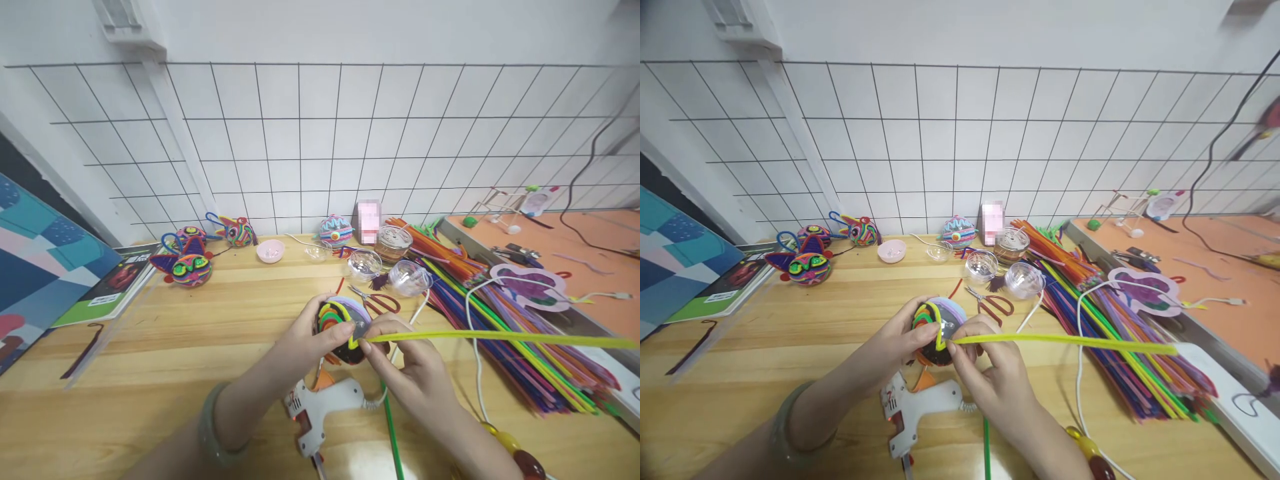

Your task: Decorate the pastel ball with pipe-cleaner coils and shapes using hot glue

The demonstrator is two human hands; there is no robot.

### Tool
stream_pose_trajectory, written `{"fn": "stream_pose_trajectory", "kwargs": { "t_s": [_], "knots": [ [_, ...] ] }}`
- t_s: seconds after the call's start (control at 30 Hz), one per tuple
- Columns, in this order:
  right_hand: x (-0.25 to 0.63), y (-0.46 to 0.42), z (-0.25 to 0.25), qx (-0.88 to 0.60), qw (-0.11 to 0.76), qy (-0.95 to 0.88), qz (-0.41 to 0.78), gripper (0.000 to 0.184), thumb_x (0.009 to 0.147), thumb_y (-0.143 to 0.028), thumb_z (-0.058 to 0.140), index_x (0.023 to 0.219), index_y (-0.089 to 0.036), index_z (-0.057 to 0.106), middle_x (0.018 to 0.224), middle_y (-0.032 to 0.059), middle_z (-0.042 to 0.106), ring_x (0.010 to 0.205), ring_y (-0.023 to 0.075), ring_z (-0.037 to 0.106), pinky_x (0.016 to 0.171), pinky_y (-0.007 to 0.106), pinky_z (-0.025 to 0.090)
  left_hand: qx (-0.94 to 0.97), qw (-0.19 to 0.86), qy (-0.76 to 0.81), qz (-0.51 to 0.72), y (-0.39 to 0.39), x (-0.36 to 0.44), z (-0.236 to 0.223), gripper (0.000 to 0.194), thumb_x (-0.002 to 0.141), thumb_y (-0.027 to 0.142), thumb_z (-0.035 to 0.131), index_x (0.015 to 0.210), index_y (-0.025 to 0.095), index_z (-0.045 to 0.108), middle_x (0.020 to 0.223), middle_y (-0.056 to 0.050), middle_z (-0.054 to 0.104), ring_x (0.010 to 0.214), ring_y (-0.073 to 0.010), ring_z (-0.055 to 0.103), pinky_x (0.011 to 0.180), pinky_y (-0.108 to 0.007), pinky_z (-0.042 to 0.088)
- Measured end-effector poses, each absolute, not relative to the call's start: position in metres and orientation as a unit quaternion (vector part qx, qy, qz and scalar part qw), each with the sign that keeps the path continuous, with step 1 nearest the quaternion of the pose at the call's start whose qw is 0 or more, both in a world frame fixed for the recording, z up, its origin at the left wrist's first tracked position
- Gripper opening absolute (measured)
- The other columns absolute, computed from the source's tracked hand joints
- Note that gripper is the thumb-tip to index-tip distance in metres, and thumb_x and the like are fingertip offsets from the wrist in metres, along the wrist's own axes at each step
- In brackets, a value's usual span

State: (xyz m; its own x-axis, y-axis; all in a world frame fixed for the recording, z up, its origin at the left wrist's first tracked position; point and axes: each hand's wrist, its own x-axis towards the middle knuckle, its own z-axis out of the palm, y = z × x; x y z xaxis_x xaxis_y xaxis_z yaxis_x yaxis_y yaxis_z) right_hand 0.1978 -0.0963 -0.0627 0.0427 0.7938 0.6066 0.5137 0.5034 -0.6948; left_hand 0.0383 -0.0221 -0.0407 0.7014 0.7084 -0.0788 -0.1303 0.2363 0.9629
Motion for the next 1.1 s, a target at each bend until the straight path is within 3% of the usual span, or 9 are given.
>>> {"fn": "stream_pose_trajectory", "kwargs": {
  "t_s": [0.4,1.1],
  "knots": [
    [0.1967,-0.0970,-0.0581,-0.483,0.538,-0.677,0.139,0.012,0.086,-0.011,0.054,0.082,-0.021,0.059,0.070,0.0016,0.060,0.063,0.0155,0.055,0.059,0.029,0.044,0.524,0.780,0.220,0.262,-0.0185,0.0338,-0.0445,0.052,0.074,0.012,0.065,0.123,0.021,0.048,0.109,-0.007,0.061,0.104,-0.0224,0.056,0.089,-0.035,0.044],
    [0.1959,-0.0960,-0.0601,-0.478,0.532,-0.686,0.135,0.012,0.087,-0.011,0.053,0.082,-0.021,0.057,0.070,0.0007,0.057,0.063,0.0153,0.054,0.058,0.030,0.043,0.526,0.778,0.219,0.264,-0.0174,0.0347,-0.0418,0.055,0.072,0.016,0.070,0.121,0.021,0.046,0.104,-0.005,0.062,0.100,-0.0201,0.057,0.088,-0.033,0.043]
  ]
}}
